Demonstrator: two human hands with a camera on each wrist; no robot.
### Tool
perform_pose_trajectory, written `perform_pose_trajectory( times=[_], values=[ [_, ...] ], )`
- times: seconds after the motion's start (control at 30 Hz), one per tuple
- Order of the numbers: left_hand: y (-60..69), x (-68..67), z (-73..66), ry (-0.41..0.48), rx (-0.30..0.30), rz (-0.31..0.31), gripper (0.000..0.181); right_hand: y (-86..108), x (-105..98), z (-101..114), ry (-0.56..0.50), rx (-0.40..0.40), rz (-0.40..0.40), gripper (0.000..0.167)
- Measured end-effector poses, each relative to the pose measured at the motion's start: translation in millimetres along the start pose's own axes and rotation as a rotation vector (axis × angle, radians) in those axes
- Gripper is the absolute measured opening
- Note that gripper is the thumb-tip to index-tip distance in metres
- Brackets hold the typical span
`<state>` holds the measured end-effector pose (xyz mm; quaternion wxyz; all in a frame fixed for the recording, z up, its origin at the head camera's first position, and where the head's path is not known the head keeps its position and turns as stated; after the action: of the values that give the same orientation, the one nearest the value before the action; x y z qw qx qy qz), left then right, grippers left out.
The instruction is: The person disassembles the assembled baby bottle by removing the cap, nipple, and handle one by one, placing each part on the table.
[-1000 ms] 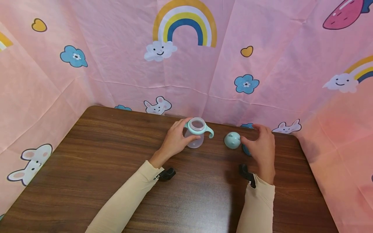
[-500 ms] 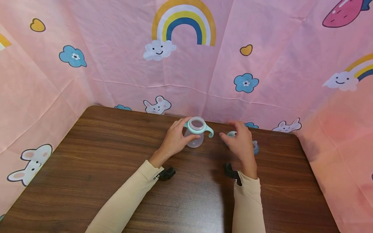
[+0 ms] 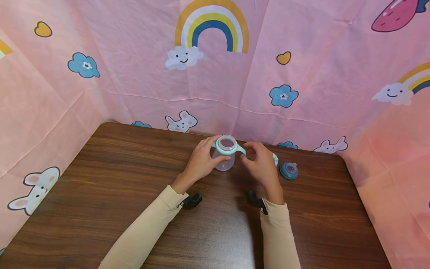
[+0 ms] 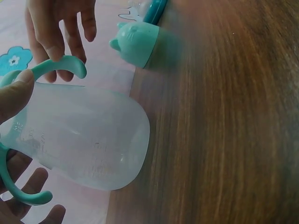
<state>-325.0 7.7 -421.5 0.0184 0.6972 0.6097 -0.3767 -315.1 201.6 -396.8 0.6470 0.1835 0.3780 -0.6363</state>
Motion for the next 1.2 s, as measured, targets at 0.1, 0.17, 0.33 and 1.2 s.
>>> perform_pose_trajectory(
  times=[0.1,0.17,0.33,1.2],
  values=[
    [0.0,-0.2,1.1,-0.006,0.001,-0.002,0.078,-0.3,2.7,4.1,0.008,-0.024,-0.004,0.037],
    [-0.1,-0.4,1.6,-0.010,0.002,-0.003,0.078,-0.6,4.6,5.1,0.008,-0.025,0.002,0.037],
    [-0.1,-1.3,0.5,-0.013,0.004,-0.006,0.079,-0.5,7.3,6.6,0.011,-0.015,0.018,0.036],
    [-3.4,-2.9,13.6,0.130,-0.055,0.068,0.094,-1.9,9.9,5.9,0.023,-0.010,0.003,0.025]
  ],
)
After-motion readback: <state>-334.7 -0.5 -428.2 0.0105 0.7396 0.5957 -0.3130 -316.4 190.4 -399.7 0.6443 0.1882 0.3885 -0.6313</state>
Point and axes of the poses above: each hand's wrist, its own y-axis away from the middle knuckle, its own x-axis out of the palm, z = x × y, the point moved 10 cm from there along -y, towards the middle knuckle, and after that the axes turned 4 degrees about x, right-handed, at the moved point
